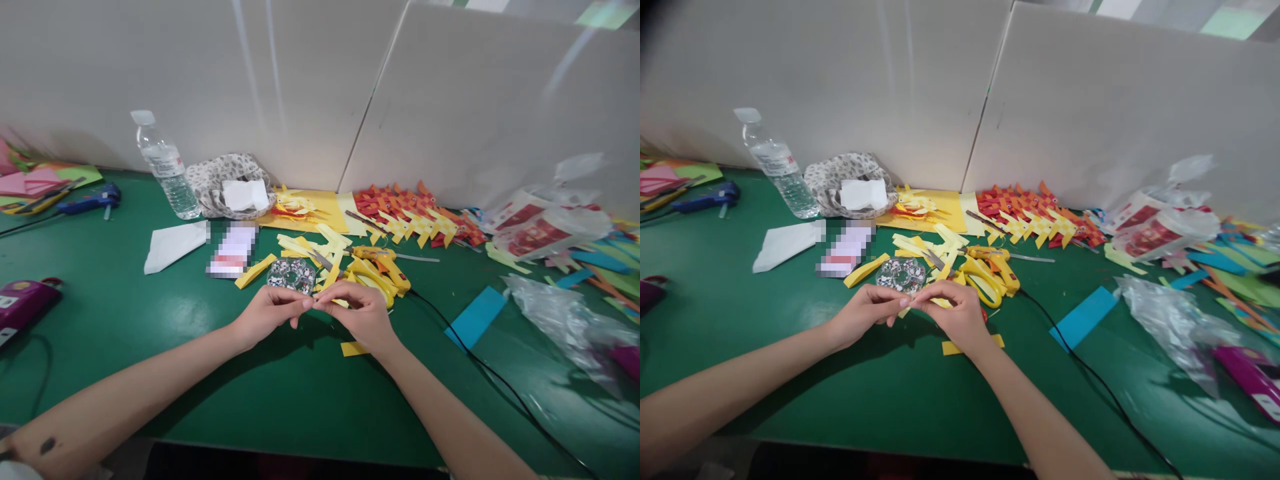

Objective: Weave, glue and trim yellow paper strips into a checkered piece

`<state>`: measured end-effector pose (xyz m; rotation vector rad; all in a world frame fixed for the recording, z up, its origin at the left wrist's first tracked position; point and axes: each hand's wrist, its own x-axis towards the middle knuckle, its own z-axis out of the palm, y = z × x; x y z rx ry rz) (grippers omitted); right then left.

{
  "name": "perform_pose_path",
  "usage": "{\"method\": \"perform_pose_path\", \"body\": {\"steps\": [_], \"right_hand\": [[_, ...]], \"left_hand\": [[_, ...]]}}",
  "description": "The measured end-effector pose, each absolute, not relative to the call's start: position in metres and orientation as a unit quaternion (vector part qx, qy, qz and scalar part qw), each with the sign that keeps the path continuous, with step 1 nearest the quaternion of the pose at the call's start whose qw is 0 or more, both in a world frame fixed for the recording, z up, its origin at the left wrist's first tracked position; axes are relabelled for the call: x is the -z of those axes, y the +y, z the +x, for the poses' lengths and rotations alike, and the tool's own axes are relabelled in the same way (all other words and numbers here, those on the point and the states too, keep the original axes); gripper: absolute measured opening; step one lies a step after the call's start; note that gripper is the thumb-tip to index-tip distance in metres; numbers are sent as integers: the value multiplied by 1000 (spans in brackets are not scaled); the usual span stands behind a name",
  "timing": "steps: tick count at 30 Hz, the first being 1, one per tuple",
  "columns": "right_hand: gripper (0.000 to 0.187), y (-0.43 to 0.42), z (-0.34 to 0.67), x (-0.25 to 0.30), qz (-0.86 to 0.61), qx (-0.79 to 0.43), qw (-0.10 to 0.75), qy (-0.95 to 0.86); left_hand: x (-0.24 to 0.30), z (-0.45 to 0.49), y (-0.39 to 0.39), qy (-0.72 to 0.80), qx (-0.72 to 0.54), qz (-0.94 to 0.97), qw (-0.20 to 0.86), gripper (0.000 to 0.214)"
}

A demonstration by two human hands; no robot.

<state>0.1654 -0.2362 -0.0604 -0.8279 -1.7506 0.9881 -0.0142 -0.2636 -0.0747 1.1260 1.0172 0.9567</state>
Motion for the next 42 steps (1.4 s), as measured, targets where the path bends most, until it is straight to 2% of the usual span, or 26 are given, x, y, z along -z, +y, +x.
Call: {"method": "perform_pose_path", "body": {"steps": [27,42], "right_hand": [[5,-236,165,60,-334,-401,466,-715],[8,-236,164,65,-329,-384,471,-723]], "left_hand": [[77,-15,-262,444,-409,502,619,36],[77,-15,-263,439,-413,505,618,31]]}}
